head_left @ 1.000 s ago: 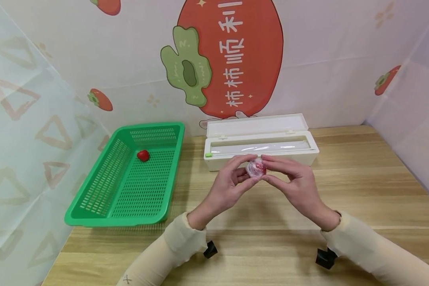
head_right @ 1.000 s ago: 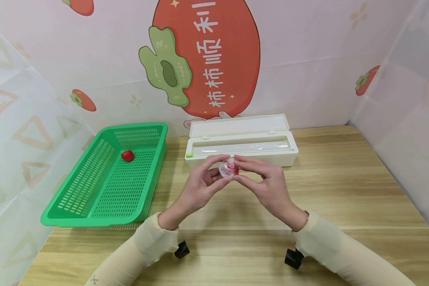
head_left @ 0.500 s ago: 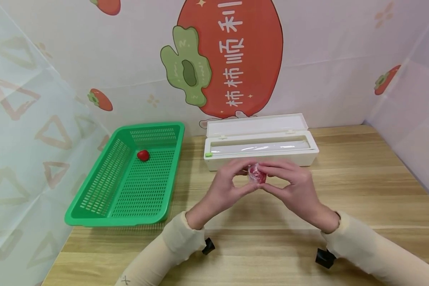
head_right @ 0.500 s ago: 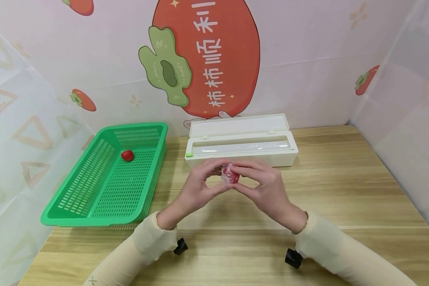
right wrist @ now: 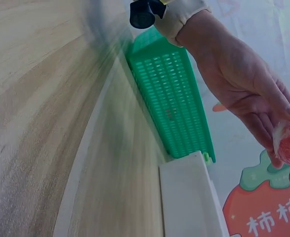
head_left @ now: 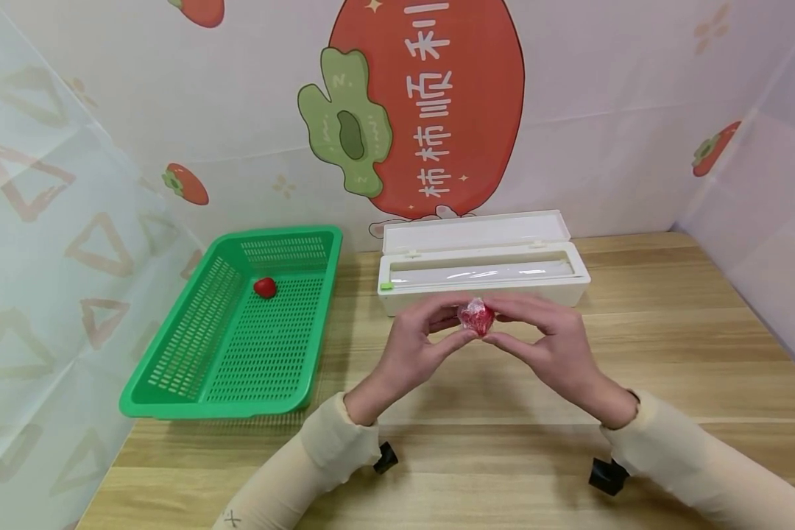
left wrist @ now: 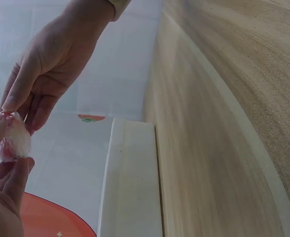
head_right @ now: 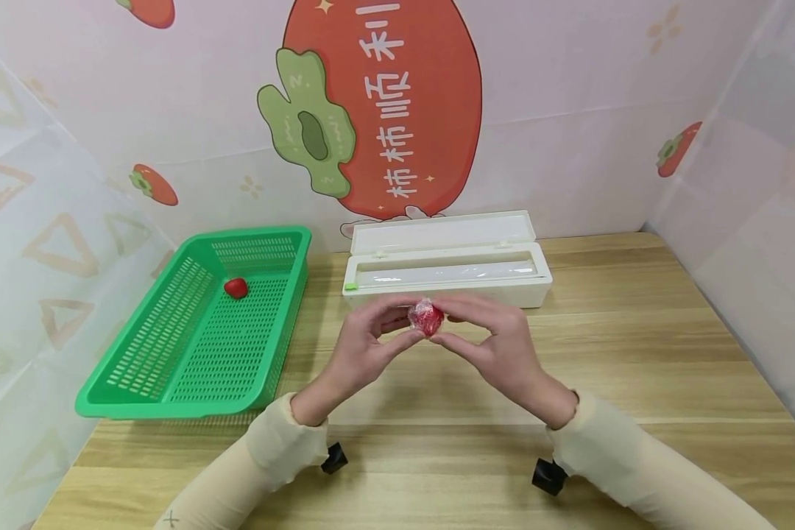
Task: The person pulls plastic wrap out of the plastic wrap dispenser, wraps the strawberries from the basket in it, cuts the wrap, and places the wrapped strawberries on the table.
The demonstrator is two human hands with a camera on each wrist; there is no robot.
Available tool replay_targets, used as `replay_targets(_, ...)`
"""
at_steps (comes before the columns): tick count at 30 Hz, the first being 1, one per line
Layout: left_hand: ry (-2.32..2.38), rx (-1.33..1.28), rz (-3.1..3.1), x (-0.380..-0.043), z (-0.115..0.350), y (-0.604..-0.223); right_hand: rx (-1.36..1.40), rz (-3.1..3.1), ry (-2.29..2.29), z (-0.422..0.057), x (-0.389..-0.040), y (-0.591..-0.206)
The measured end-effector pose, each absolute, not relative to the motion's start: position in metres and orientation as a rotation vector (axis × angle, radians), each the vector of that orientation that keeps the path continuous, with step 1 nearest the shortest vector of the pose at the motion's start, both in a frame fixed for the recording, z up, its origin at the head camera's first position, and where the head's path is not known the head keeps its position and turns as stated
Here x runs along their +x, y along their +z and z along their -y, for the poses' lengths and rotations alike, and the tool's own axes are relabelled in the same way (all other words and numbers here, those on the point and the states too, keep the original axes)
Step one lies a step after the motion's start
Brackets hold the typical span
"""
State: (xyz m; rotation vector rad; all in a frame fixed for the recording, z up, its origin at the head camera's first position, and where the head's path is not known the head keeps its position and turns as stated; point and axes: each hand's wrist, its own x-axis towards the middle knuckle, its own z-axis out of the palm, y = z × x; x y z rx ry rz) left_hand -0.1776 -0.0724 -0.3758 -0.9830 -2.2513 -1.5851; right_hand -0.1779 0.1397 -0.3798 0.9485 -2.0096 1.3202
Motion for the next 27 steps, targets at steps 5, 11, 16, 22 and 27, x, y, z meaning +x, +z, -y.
replay_targets(5,-1.348,-0.982,2.250,-0.177,0.074,-0.377,0.923,1.978,1.293,-0.138,-0.178,-0.381)
replay_targets(11,-1.254,-0.993,2.188,-0.178,0.076,-0.379,0.974,1.984,1.315,-0.138,-0.179,-0.384)
replay_targets(16,-1.307,-0.992,2.135,-0.178,0.075,-0.381,0.999,2.037,1.617,-0.144,-0.177,-0.385)
replay_targets(22,-1.354,-0.978,2.114,-0.177,0.075,-0.382,0.963,2.112,1.679,-0.149,-0.176,-0.383)
replay_targets(27,-1.313,-1.013,2.118,-0.177,0.076,-0.380,0.966,2.107,1.562,-0.150,-0.178,-0.383)
